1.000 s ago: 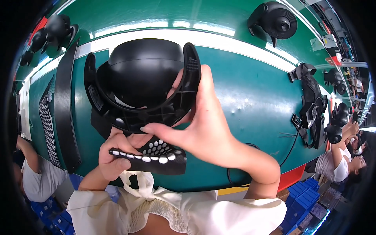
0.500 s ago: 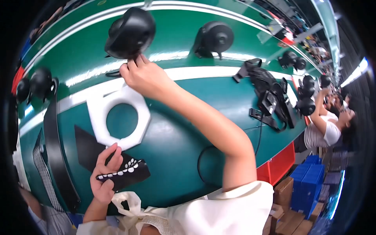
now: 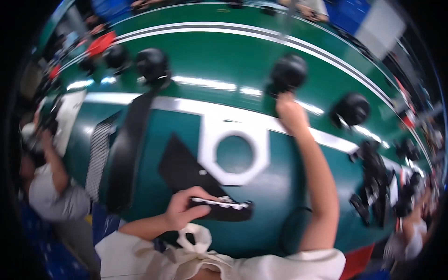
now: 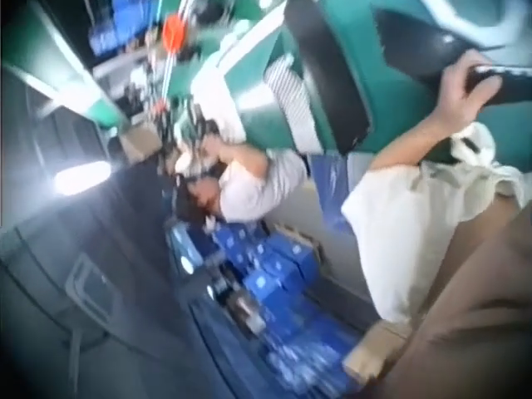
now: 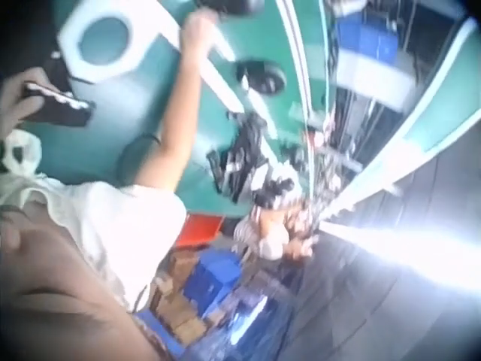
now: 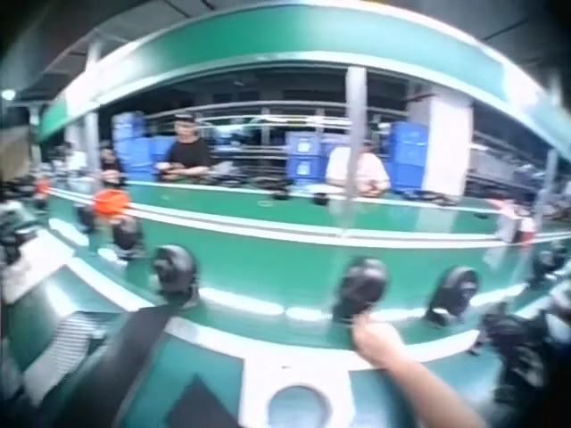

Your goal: Assemble internal padding and components into a spherical plastic housing on an assembly line.

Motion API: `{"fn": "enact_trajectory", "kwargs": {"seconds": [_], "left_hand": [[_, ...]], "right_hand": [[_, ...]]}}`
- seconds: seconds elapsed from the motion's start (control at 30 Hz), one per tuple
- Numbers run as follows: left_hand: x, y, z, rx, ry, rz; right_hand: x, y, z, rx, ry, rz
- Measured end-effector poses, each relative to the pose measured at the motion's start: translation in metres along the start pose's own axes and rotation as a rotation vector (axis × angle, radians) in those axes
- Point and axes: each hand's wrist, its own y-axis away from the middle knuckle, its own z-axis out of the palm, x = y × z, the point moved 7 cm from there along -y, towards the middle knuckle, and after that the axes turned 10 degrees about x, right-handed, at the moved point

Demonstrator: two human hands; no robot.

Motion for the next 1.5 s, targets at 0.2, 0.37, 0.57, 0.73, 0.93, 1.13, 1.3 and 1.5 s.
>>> {"fn": "enact_trajectory", "kwargs": {"seconds": [0.2, 0.37, 0.57, 0.73, 0.93, 1.13, 1.3, 1.5], "left_hand": [[0.037, 0.031, -0.039, 0.183, -0.216, -0.024], [-0.003, 0.051, -0.082, 0.467, 0.243, -0.152], [0.002, 0.063, -0.089, 0.477, 0.132, 0.039], [0.005, 0.061, -0.084, 0.461, 0.209, 0.032], [0.005, 0.067, -0.091, 0.436, 0.166, 0.074], [0.005, 0.067, -0.094, 0.420, 0.204, 0.059], [0.006, 0.065, -0.085, 0.455, 0.192, 0.071], [0.011, 0.057, -0.077, 0.471, 0.167, 0.070]], "right_hand": [[-0.009, -0.058, -0.089, 0.443, -0.333, 0.209], [-0.079, -0.184, -0.097, 0.411, -1.088, 0.398], [-0.179, -0.292, -0.024, 0.121, -1.213, 0.562], [-0.147, -0.272, -0.023, 0.233, -1.359, 0.587], [-0.119, -0.220, 0.015, -0.205, -2.366, 1.011], [-0.107, -0.184, 0.033, -0.456, -2.612, 0.966], [-0.097, -0.184, 0.038, -0.346, -2.709, 0.752], [-0.090, -0.166, -0.007, -0.589, -2.830, 0.652]]}}
